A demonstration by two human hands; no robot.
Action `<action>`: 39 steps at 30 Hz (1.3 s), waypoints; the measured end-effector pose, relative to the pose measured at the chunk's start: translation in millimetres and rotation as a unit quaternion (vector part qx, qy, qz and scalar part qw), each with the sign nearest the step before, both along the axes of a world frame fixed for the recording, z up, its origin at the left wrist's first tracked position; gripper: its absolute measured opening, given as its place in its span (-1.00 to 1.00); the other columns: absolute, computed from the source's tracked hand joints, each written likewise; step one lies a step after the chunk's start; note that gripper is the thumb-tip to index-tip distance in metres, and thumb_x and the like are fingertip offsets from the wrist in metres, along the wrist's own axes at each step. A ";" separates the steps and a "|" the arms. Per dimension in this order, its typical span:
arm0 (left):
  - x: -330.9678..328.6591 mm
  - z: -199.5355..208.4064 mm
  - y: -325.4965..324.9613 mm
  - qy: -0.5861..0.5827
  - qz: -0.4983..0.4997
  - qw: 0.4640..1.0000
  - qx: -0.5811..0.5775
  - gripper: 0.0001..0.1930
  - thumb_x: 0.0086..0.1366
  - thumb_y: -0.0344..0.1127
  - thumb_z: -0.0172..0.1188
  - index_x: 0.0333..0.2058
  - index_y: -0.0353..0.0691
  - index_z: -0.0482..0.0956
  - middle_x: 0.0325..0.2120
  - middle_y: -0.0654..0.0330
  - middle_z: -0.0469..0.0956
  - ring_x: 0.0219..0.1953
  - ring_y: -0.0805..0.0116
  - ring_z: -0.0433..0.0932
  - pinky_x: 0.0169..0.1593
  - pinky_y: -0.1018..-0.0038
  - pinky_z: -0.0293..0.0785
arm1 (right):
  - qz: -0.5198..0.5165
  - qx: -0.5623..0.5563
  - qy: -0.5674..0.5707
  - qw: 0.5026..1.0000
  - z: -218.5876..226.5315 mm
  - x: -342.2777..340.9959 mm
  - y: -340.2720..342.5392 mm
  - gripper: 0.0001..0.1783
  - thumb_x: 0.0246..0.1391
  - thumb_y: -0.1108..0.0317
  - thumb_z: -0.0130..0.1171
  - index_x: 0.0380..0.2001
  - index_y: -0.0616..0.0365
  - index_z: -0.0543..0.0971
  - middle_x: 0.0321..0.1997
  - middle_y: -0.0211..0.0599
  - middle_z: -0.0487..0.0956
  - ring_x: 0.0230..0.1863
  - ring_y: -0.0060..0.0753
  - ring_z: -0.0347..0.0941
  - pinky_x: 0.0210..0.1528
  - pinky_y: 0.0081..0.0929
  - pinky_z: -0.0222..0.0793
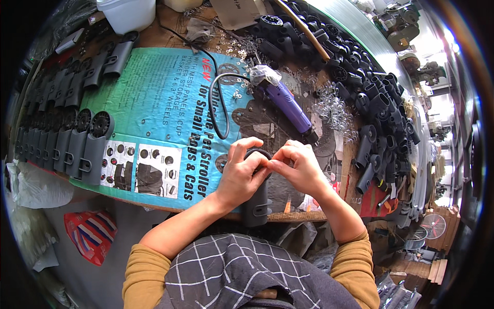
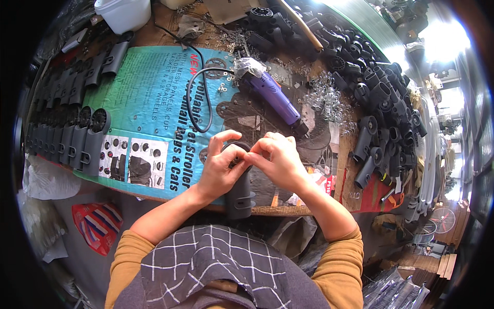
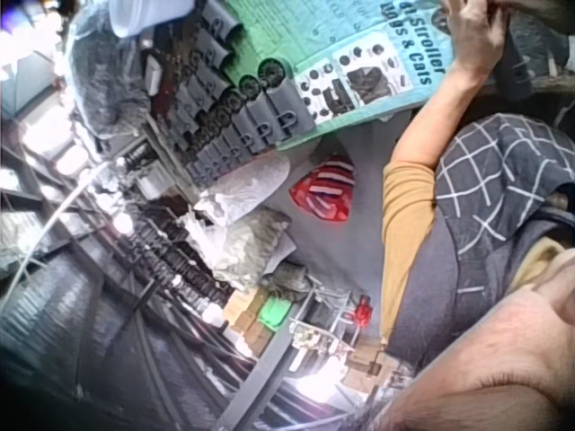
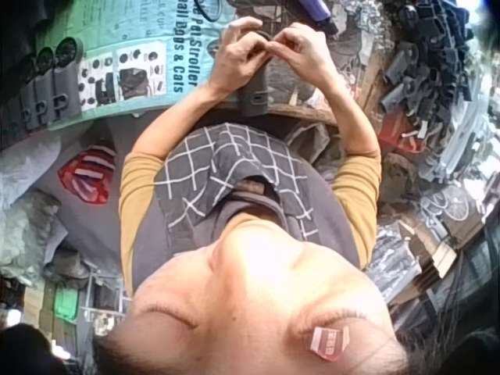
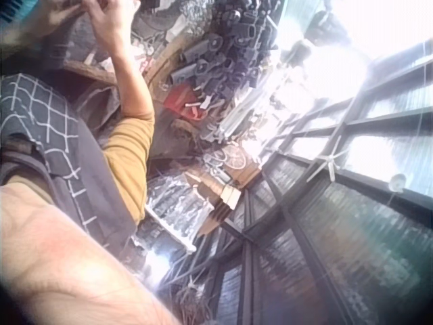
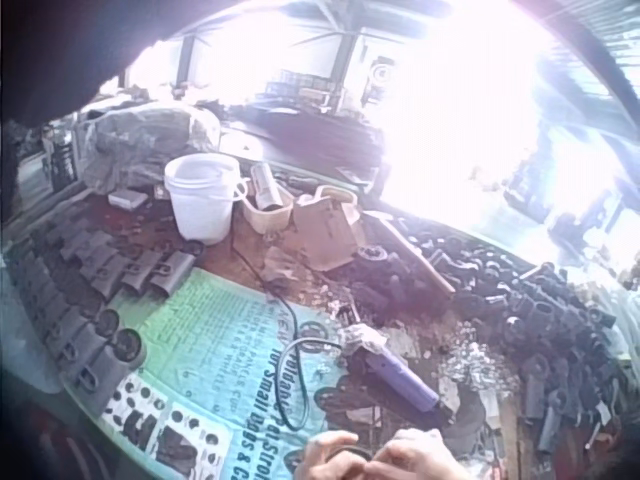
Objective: The person assembles small black plastic components on a cluttered workbench. They insert a spring into a cylindrical housing, use a rotary tool to smooth or shape the part, and repeatedly check fitment by hand. The process is repeated for multiple similar parts.
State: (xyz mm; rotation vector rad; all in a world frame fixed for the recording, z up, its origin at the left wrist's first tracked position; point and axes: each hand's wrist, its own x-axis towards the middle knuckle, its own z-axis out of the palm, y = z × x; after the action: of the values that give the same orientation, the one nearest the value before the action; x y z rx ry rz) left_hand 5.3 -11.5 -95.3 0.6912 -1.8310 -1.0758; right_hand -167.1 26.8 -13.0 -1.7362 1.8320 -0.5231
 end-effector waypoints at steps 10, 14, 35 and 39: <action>1.3 4.4 -1.5 -0.019 -0.011 1.000 0.001 -0.86 0.08 -0.37 0.37 -0.43 -0.18 0.56 0.00 0.07 0.37 0.07 0.00 0.33 0.11 0.19 0.29 | -0.151 -0.090 0.155 0.972 -36.5 -51.4 -80.5 -0.25 -0.16 0.30 0.37 0.16 0.13 0.34 -0.10 -0.10 0.51 -0.14 -0.04 0.48 0.03 -0.23 0.38; 0.2 2.6 -1.4 -0.010 -0.014 1.000 0.006 -0.86 0.09 -0.37 0.37 -0.44 -0.18 0.56 -0.01 0.07 0.38 0.06 0.00 0.33 0.10 0.19 0.29 | -0.204 -0.184 -0.231 0.934 -4.7 -42.0 -46.7 -0.20 -0.16 0.52 0.33 0.11 0.13 0.10 -0.21 -0.28 0.42 -0.27 -0.52 0.43 -0.23 -0.49 0.45; -2.9 -7.3 0.3 0.010 -0.028 0.999 0.043 -0.84 0.06 -0.39 0.39 -0.42 -0.18 0.56 -0.03 0.06 0.40 0.02 0.00 0.35 0.07 0.20 0.30 | -0.071 -0.360 -0.557 0.745 41.7 28.9 14.1 -0.27 -0.07 -0.23 0.13 0.01 -0.03 0.16 -0.41 -0.17 0.44 -0.39 -0.25 0.44 -0.26 -0.21 0.44; -1.0 -4.8 0.2 0.017 -0.037 0.997 0.070 -0.84 0.06 -0.38 0.39 -0.40 -0.17 0.58 -0.02 0.05 0.39 0.05 0.01 0.33 0.09 0.20 0.28 | -0.072 -0.294 -0.497 0.813 46.4 27.1 19.4 -0.27 -0.05 -0.36 0.13 -0.19 0.11 0.32 -0.38 -0.23 0.42 -0.35 -0.30 0.43 -0.16 -0.25 0.41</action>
State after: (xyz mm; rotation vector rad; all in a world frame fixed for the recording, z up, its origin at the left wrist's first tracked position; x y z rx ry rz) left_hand 4.3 -11.3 -100.1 0.6877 -1.7766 -1.2666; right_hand -140.1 46.2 33.4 -1.1903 1.0452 -1.8054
